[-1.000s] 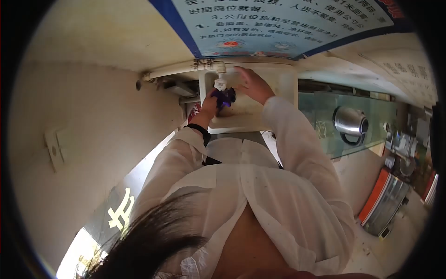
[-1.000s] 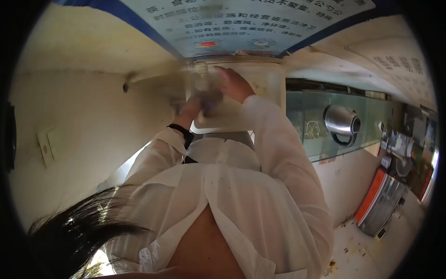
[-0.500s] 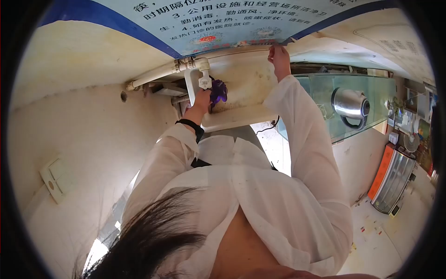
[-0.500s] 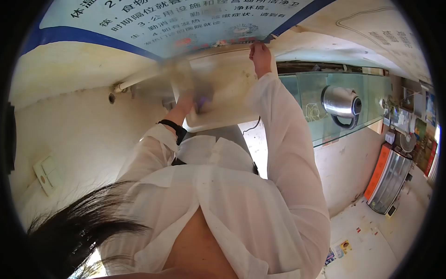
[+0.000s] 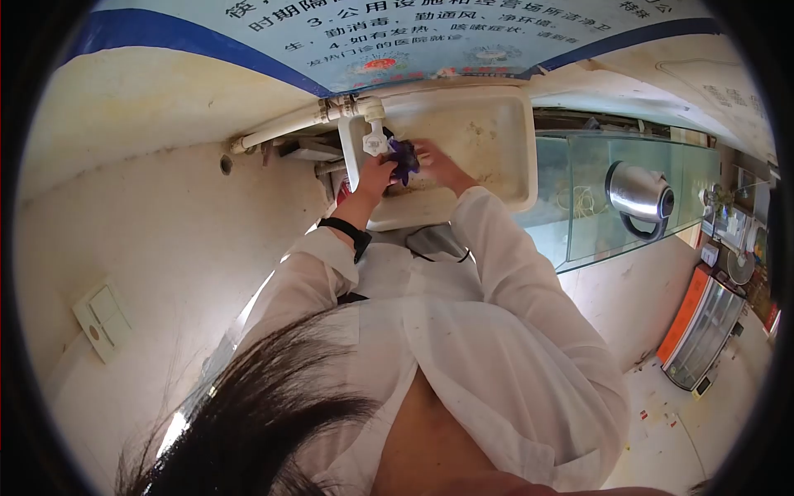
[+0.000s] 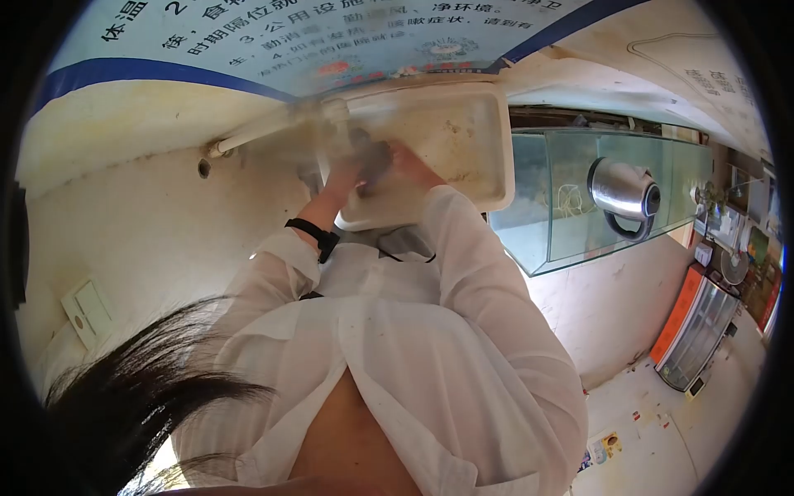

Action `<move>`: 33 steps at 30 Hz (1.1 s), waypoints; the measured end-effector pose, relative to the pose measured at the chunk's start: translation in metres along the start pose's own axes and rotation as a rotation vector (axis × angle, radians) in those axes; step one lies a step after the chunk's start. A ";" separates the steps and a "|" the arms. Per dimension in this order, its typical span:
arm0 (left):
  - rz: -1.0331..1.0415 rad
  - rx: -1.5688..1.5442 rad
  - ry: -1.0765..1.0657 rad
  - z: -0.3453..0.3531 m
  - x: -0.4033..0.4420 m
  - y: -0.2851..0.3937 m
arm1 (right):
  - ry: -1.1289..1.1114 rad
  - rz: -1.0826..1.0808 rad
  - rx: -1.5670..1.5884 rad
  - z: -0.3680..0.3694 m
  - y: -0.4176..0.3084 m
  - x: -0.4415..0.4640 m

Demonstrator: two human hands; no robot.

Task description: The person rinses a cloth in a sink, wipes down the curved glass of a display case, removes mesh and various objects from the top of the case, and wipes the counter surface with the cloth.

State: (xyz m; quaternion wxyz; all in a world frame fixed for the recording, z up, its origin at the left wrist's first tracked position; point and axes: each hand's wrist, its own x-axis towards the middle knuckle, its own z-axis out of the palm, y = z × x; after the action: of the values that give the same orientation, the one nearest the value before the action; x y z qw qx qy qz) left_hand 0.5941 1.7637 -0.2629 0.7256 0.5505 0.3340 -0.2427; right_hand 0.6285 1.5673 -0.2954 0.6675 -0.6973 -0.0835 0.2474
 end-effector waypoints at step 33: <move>0.387 1.144 -0.138 0.014 -0.042 0.021 | 0.050 0.257 -0.440 0.003 -0.028 0.019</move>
State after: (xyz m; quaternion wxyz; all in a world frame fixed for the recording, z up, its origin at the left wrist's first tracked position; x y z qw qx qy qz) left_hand 0.5844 1.7555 -0.2162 0.3654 0.8869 -0.0032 -0.2825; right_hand 0.6498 1.5813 -0.2728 0.4646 -0.8366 -0.0295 0.2888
